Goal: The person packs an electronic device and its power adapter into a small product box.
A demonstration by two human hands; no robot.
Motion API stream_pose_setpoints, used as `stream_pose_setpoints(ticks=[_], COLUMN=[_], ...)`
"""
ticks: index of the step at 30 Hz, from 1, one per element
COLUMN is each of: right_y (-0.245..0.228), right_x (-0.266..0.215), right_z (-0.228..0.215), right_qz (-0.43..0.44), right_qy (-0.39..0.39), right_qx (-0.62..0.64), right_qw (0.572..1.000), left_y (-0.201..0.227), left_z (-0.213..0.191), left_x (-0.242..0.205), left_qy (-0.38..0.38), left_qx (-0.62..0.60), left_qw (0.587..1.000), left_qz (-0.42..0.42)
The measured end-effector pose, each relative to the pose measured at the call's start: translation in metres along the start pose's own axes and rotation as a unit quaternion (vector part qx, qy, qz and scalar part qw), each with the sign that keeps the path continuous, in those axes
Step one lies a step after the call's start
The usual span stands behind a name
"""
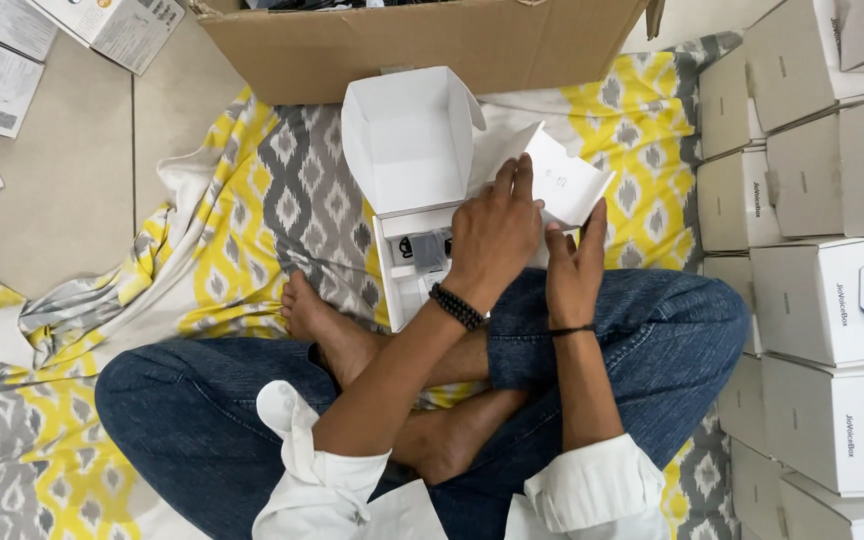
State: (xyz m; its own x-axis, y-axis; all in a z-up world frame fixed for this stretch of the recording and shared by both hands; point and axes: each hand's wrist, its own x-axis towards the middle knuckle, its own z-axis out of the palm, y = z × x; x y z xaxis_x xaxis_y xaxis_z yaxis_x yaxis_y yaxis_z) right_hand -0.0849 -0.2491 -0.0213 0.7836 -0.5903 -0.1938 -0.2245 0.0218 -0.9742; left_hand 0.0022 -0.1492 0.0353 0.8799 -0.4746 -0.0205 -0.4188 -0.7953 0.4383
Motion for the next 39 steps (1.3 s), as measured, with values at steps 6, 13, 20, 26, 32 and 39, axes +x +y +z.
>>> stream_pose_setpoints(ticks=[6, 13, 20, 26, 32, 39], right_y=[-0.055, -0.080, -0.073, -0.053, -0.044, -0.049], right_x=[-0.037, -0.089, -0.094, -0.089, -0.085, -0.083], right_z=[-0.009, 0.028, 0.050, 0.048, 0.046, 0.046], right_qz=[-0.149, -0.168, -0.131, -0.158, -0.228, -0.195], right_qy=[0.042, -0.080, -0.141, -0.165, -0.169, -0.176], right_qx=[-0.048, -0.068, -0.183, -0.290, -0.380, -0.406], right_qw=[0.987, 0.980, 0.964, 0.929, 0.880, 0.876], left_y=[0.009, -0.062, -0.094, -0.103, -0.102, -0.117], left_z=[-0.061, -0.069, -0.055, -0.040, -0.041, -0.045], left_x=[-0.076, -0.152, -0.172, -0.175, -0.174, -0.156], left_qy=[0.117, 0.183, 0.144, 0.142, 0.149, 0.068], left_qx=[-0.171, -0.251, -0.361, -0.353, -0.326, -0.157], left_qw=[0.976, 0.950, 0.919, 0.923, 0.931, 0.983], left_qz=[0.059, 0.037, -0.059, -0.064, -0.074, -0.070])
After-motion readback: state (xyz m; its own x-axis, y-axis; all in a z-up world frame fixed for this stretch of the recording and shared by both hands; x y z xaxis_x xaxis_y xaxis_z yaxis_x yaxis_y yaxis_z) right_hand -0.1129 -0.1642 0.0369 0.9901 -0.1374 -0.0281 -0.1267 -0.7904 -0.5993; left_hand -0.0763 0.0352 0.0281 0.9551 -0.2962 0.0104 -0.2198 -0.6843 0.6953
